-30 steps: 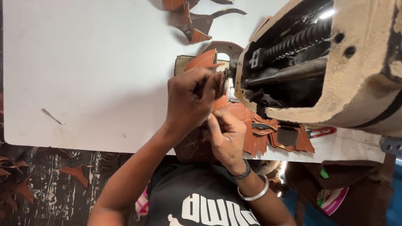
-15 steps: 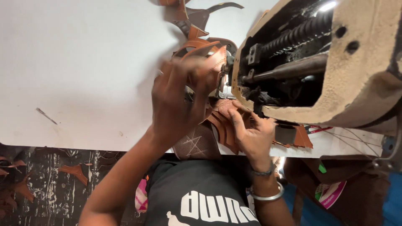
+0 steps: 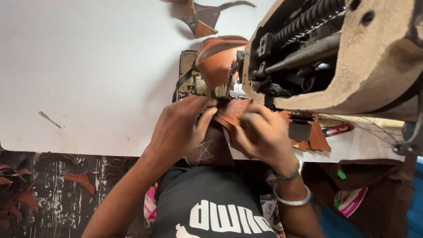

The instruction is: Stitching together leather components to manufacture shoes using an industrial sewing machine.

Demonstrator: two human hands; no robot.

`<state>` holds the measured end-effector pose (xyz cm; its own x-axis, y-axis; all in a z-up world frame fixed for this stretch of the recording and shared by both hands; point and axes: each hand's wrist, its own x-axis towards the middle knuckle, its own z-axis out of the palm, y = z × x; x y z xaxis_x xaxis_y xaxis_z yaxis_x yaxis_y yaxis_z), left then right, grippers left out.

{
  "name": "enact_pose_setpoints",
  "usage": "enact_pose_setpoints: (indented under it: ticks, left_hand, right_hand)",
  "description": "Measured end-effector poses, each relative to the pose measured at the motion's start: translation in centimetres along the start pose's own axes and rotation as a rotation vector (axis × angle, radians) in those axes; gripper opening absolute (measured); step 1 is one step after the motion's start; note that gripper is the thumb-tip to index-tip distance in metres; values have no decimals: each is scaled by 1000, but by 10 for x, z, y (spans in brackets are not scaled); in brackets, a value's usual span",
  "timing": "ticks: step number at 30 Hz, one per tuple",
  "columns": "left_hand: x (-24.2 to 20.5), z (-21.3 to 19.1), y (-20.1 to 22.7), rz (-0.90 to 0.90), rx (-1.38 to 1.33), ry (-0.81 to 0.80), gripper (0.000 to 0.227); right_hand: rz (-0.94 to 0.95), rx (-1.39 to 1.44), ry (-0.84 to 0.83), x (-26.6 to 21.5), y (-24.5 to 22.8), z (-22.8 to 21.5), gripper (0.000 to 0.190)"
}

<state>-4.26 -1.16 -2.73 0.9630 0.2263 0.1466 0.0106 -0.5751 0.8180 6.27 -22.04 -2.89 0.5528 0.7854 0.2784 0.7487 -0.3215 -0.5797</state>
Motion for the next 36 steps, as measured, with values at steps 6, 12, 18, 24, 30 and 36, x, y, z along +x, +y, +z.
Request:
enact_pose_setpoints:
  ticks: [6,12,18,24,30,36]
  left_hand:
    - [1,24,21,397,-23,-41,43]
    - [-23,40,-9,44,-688,4,29]
    - [6,19,-17,-380,-895,165,38]
    - [23,6,-25,-369,-1029,123,41]
    - [29,-2,-19,-365,-814,103,33]
    - [39,8,-16,-287,-795,155,27]
  right_hand:
    - [140,861,405,-42,-33,-23,29]
    - [118,447,327,-23,-46,-13,30]
    - [450,749,276,2,-51,33,37]
    - [425,679,370,6,-42,57,16]
    - [472,690,393,23,-47,49,18]
    - [435,679,419,15,-34,47,21]
